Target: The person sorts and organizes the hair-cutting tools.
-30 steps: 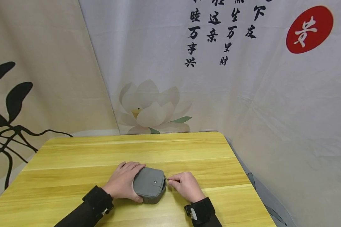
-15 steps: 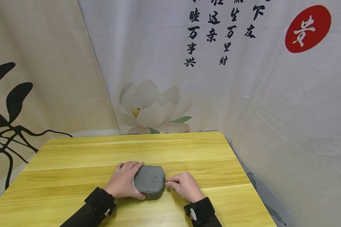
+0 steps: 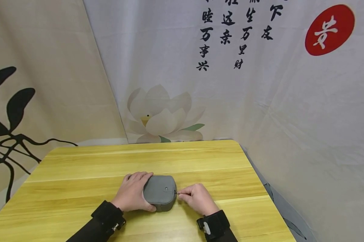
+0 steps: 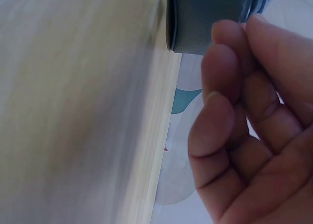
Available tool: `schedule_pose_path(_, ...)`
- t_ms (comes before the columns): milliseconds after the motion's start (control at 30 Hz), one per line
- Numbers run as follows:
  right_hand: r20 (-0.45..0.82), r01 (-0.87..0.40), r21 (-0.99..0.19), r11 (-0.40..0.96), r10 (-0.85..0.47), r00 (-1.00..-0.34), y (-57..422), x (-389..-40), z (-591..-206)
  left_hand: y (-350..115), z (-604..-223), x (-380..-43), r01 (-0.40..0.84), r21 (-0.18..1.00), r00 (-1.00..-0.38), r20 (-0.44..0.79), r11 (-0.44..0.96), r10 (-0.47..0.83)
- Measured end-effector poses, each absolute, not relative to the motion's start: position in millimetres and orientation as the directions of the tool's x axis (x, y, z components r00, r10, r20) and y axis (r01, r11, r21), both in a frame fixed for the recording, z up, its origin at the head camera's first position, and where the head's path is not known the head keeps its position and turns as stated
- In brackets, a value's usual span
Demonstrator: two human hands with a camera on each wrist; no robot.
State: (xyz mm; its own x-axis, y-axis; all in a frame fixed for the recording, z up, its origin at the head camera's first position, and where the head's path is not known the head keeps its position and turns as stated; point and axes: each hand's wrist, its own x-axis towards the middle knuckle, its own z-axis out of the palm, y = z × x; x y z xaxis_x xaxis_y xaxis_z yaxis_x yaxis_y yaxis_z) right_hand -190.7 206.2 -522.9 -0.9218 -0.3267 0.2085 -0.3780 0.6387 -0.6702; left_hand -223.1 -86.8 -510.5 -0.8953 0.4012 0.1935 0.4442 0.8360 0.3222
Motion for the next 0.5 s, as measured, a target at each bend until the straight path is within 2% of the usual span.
schedule_pose_path(200, 0.213, -0.396, -0.678, 0.620, -0.350, -0.912, 207.0, -190.9, -523.2, -84.6, -511.4, -223.4, 0.400, 0.302, -0.913, 0.208, 0.865, 0.350)
schedule_pose_path(500, 0.196, -0.395, -0.679, 0.619, -0.366, -0.910, 207.7, -190.1, -522.1, -83.8, -510.4, -222.2, 0.392, 0.302, -0.917, 0.206, 0.869, 0.342)
